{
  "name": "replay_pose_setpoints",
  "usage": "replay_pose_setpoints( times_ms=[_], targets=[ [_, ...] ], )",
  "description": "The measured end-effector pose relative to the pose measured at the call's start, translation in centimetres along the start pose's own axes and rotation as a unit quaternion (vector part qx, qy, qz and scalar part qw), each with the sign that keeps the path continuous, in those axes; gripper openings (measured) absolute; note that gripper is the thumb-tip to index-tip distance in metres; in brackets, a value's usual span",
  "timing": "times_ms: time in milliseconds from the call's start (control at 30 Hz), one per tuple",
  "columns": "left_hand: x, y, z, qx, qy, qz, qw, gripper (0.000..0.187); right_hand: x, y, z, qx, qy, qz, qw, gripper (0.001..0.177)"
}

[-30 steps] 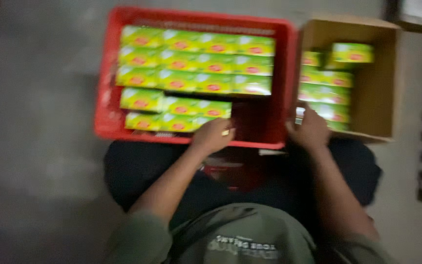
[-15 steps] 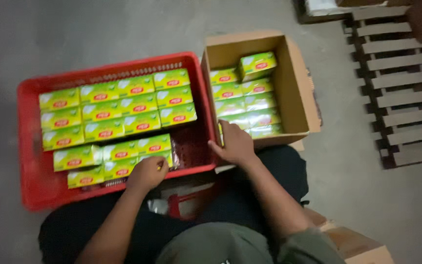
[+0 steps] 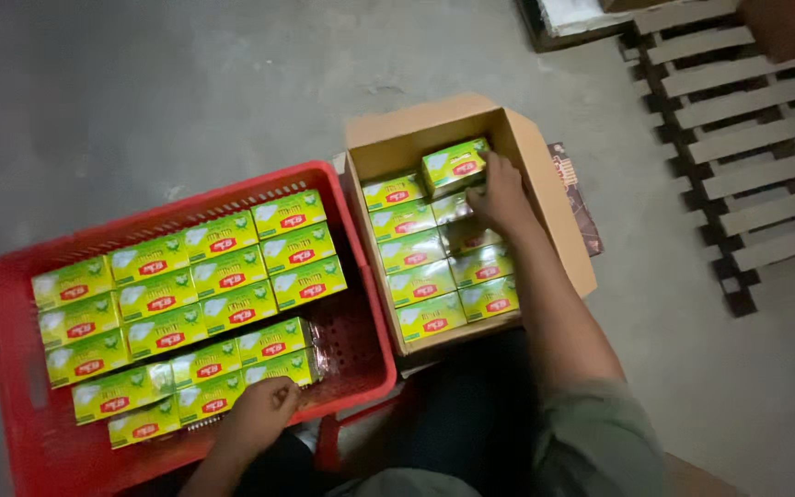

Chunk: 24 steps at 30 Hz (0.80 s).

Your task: The person transfers small yellow and green boxes from a cardboard carton into a red plastic basket. They pick up the boxes one by one and place them neatly in rows inside the basket.

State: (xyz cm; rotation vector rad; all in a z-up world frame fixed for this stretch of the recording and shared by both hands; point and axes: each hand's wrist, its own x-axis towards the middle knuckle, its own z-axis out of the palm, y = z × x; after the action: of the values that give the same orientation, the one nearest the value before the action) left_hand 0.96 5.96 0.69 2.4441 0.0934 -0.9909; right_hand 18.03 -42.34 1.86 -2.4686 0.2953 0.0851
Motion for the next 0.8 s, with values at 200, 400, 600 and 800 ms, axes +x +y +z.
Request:
replay_pose_setpoints(
  times_ms=[200,400,600,800],
  targets=[
    [2.4,-5.2,2.9,0.000,0.021,0.054,0.998,0.038,1.6,2.4,6.1,-0.157,0.011,0.016,0.987,0.096],
    [2.3,-4.8,2.7,0.004,0.036,0.100,0.994,0.030,2.0,-0.2,4.2,-0.195,-0.029,0.120,0.973,0.127],
    [1.8,-3.7,2.1,0.038,0.022,0.077,0.996,0.035,1.6,0.0,4.9,-0.182,0.103,0.048,0.977,0.068],
    [1.2,-1.6,0.7,-0.010,0.009,0.030,0.999,0.035,0.0,0.3,3.7,-0.242,0.132,-0.040,0.961,0.086]
  ],
)
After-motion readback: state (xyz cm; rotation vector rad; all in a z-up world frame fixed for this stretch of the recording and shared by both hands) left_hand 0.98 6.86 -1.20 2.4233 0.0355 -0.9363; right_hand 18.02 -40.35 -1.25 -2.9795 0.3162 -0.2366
